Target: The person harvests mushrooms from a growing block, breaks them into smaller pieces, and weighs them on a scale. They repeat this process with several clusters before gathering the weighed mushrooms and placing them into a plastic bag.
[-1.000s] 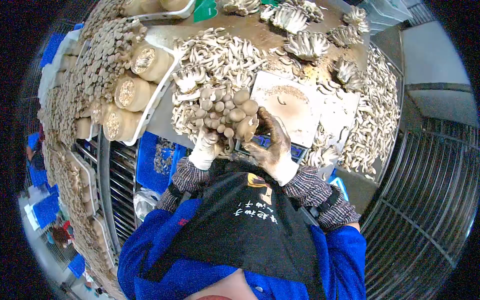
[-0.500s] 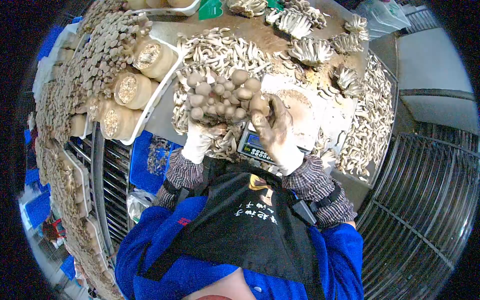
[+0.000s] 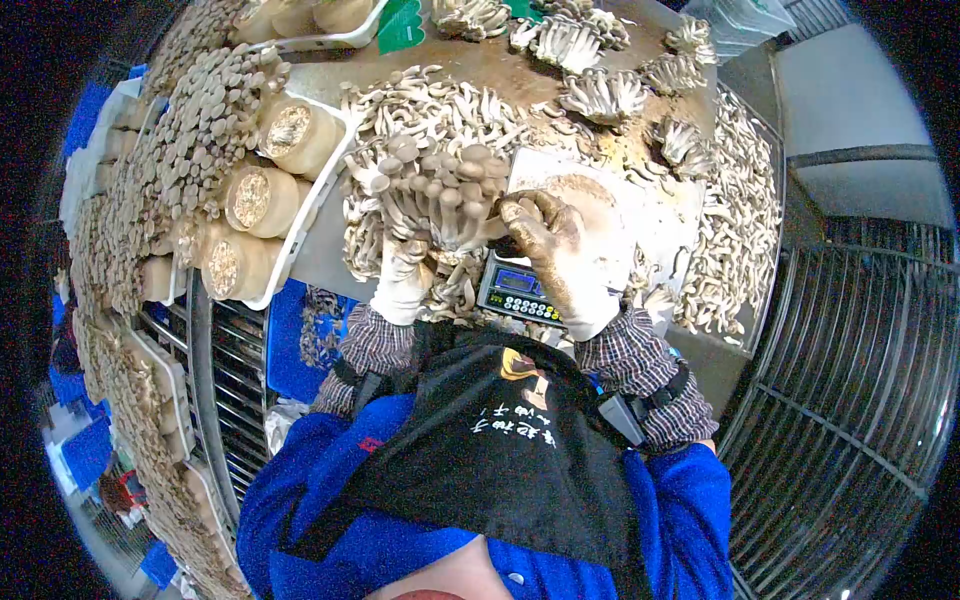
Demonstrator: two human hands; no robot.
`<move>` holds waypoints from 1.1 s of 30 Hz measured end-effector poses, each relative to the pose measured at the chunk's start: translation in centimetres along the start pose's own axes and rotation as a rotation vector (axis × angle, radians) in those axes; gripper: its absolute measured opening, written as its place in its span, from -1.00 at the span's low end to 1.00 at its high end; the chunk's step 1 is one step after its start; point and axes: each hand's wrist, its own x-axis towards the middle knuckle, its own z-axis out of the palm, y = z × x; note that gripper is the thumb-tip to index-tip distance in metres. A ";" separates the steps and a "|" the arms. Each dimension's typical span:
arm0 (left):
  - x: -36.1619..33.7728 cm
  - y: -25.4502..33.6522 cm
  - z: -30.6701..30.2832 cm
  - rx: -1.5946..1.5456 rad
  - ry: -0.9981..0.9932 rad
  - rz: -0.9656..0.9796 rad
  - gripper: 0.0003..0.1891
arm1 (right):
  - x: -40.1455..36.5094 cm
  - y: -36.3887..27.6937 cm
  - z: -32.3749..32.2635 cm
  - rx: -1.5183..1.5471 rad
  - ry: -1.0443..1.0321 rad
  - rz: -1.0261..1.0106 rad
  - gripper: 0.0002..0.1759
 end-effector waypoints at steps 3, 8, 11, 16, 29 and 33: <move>-1.0 -2.3 -4.4 -0.150 0.178 -0.070 -0.26 | -0.6 0.3 0.7 0.068 0.022 -0.063 -0.63; -1.1 -4.4 -7.7 -0.351 0.406 -0.173 -0.54 | -1.3 3.3 0.5 0.018 0.105 -0.089 -0.57; -0.9 -4.7 -6.4 -0.464 0.231 -0.158 -0.55 | -1.6 6.6 0.7 0.099 0.126 -0.106 -0.55; -0.7 -6.3 -4.6 -0.338 0.410 -0.161 -0.59 | -3.0 6.9 -0.2 0.823 0.051 0.095 -0.54; 0.0 -5.6 -6.9 -0.191 0.342 -0.129 -0.38 | -6.4 11.1 -14.7 0.215 0.630 -0.002 -0.55; 0.2 -6.1 -5.5 -0.447 0.379 -0.075 -0.37 | -5.2 24.1 -31.5 0.661 0.685 -0.071 -0.75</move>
